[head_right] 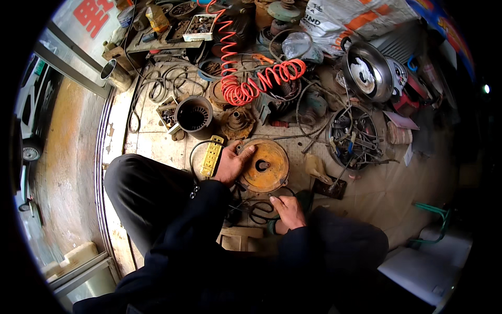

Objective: The person sits on the floor in a cluttered workshop and works on a cylindrical mechanical part. They use a hammer to tap the part, then use a screwdriver to manipulate a component inside the part's opening.

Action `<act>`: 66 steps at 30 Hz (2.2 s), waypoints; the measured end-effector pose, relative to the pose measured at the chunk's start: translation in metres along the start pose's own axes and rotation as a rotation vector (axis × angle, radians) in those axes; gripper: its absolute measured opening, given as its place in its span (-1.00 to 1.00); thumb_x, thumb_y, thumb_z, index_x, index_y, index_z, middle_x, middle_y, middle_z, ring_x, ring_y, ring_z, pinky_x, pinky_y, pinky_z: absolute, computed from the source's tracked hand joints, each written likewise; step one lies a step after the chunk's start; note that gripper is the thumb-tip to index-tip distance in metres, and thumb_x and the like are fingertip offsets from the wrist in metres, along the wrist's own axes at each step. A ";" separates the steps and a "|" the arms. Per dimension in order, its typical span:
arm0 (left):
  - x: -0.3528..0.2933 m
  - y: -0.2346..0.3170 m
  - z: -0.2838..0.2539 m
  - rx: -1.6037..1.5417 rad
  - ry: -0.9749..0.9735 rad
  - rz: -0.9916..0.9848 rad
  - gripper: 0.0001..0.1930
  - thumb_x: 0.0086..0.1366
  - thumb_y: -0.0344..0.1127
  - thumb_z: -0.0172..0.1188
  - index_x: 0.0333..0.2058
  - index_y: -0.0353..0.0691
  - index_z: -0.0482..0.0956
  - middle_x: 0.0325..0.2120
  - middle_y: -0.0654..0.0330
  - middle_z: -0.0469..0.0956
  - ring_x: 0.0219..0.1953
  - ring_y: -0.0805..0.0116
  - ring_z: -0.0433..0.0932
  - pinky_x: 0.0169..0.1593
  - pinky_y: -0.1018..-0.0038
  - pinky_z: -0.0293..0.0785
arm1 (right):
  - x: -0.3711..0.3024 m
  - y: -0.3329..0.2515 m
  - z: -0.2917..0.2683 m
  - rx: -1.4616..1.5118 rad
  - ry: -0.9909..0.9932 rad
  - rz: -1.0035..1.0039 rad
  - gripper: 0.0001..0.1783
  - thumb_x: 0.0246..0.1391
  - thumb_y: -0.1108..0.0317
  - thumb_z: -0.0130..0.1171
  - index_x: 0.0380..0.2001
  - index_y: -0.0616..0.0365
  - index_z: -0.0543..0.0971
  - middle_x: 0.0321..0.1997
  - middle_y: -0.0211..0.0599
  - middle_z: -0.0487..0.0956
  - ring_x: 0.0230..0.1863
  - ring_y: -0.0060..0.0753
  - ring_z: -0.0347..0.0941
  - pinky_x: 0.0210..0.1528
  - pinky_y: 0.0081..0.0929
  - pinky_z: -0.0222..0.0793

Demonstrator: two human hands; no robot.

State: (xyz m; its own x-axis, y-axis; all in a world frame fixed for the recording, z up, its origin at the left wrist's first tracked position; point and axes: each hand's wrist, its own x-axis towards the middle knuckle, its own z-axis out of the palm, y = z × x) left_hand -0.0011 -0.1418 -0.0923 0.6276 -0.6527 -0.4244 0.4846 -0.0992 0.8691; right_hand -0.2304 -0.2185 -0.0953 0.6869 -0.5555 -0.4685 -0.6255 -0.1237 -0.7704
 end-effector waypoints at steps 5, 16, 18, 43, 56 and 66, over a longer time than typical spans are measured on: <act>0.011 -0.030 0.002 -0.053 0.066 0.129 -0.44 0.29 -0.22 0.37 0.08 -0.57 0.43 -0.19 0.09 0.64 -0.19 0.43 0.57 -0.08 0.50 0.52 | -0.014 0.021 0.024 0.226 0.218 0.021 -0.50 0.30 0.10 0.16 -0.65 0.23 0.51 -0.73 -0.47 0.35 -0.64 -0.66 0.22 -0.56 -0.51 0.11; -0.004 -0.062 0.005 -0.214 0.342 0.143 -0.58 0.30 -0.19 0.36 -0.03 -0.37 0.51 -0.20 0.17 0.62 -0.22 0.43 0.55 -0.10 0.51 0.49 | -0.029 0.045 0.093 0.545 0.404 0.263 -0.53 0.34 0.06 0.07 -0.59 0.14 0.48 -0.73 -0.52 0.32 -0.71 -0.62 0.18 -0.66 -0.50 0.04; 0.001 -0.060 -0.008 -0.158 0.243 0.147 -0.56 0.30 -0.18 0.36 -0.01 -0.39 0.50 -0.18 0.15 0.63 -0.19 0.40 0.58 -0.08 0.49 0.51 | -0.029 0.041 0.091 0.603 0.461 0.291 -0.52 0.34 0.07 0.07 -0.60 0.15 0.48 -0.73 -0.50 0.33 -0.70 -0.62 0.19 -0.63 -0.51 0.07; 0.035 -0.039 -0.025 0.318 0.075 0.233 -0.64 0.28 -0.13 0.40 -0.21 -0.39 0.67 -0.35 0.30 0.65 -0.33 0.58 0.51 -0.17 0.60 0.42 | -0.022 0.010 0.065 0.421 0.430 0.172 -0.52 0.23 0.09 0.15 -0.61 0.29 0.55 -0.69 -0.07 0.47 -0.60 -0.21 0.43 -0.44 -0.19 0.27; 0.016 -0.025 -0.001 0.254 0.163 0.169 -0.61 0.26 -0.18 0.42 -0.15 -0.45 0.67 -0.29 0.20 0.69 -0.30 0.52 0.57 -0.15 0.57 0.49 | -0.018 0.016 0.075 0.817 0.257 0.340 -0.56 0.33 0.12 0.09 -0.59 0.15 0.44 -0.76 -0.49 0.25 -0.83 -0.60 0.09 -0.76 -0.49 -0.06; 0.016 -0.036 0.000 0.178 0.206 0.235 -0.69 0.29 -0.27 0.38 -0.18 -0.46 0.67 -0.31 0.23 0.68 -0.32 0.54 0.55 -0.17 0.59 0.47 | -0.016 0.019 0.106 0.959 0.495 0.237 -0.54 0.31 0.18 0.14 -0.66 0.08 0.37 -0.68 -0.62 0.25 -0.65 -0.71 0.10 -0.59 -0.55 -0.03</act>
State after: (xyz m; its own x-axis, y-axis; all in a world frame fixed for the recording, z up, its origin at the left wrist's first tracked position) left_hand -0.0079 -0.1486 -0.1302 0.8279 -0.5095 -0.2347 0.2106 -0.1055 0.9719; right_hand -0.2136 -0.1245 -0.1483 0.2297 -0.7748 -0.5889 -0.0283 0.5996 -0.7998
